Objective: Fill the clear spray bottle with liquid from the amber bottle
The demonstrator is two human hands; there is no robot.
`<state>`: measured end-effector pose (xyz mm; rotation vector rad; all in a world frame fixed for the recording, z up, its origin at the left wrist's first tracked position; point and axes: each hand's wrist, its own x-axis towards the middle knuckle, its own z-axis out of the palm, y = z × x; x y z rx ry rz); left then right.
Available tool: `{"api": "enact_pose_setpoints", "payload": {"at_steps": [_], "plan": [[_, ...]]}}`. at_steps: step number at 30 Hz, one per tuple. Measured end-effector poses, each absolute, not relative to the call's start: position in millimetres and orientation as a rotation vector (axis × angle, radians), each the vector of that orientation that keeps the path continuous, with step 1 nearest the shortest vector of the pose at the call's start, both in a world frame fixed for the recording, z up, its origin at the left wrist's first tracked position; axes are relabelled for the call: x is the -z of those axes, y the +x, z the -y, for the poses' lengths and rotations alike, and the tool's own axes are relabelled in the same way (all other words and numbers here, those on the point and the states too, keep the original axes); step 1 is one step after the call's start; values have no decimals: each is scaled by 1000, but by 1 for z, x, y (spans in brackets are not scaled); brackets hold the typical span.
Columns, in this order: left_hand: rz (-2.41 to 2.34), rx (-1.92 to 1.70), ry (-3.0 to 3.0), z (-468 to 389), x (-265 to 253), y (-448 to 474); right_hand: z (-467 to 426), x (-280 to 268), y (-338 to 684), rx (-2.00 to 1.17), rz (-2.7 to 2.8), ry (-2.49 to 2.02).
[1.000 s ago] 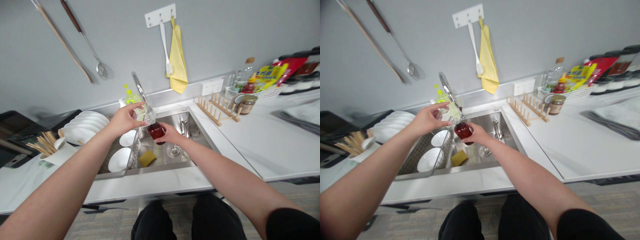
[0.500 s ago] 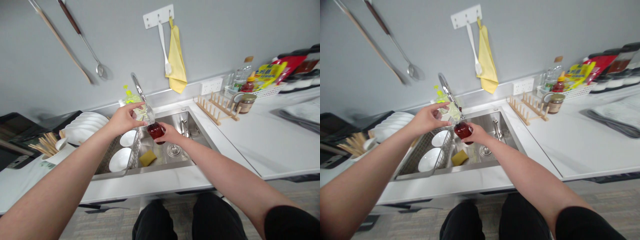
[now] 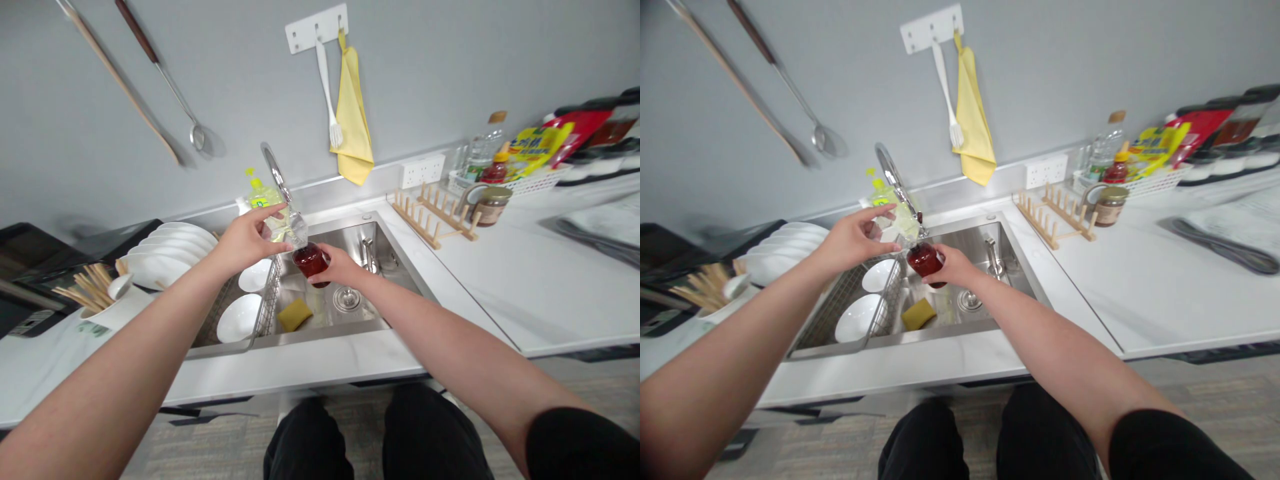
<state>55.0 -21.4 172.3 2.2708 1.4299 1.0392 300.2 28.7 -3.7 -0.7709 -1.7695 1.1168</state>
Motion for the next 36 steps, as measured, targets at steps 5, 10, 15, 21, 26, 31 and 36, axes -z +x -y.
{"api": "enact_pose_setpoints", "payload": {"at_steps": [5,10,15,21,26,31,36], "plan": [[-1368,-1180,2115,23,-162,51,-30,4,299,-1106,1778,-798],[-1181,-1461,1692,24,-135,48,-32,6,300,-1118,1781,-775],[-1012,-1645,1439,15,-96,51,-37,9,302,-1134,1754,-773],[-755,-1659,1121,0,-57,64,-46,13,302,-1111,1726,-782],[-627,-1610,945,-6,-24,64,-51,18,302,-1147,1713,-798],[-616,-1563,789,-15,-6,52,-51,21,299,-1152,1681,-838],[-573,-1523,736,-22,-9,48,-52,21,301,-1099,1662,-872]]}}
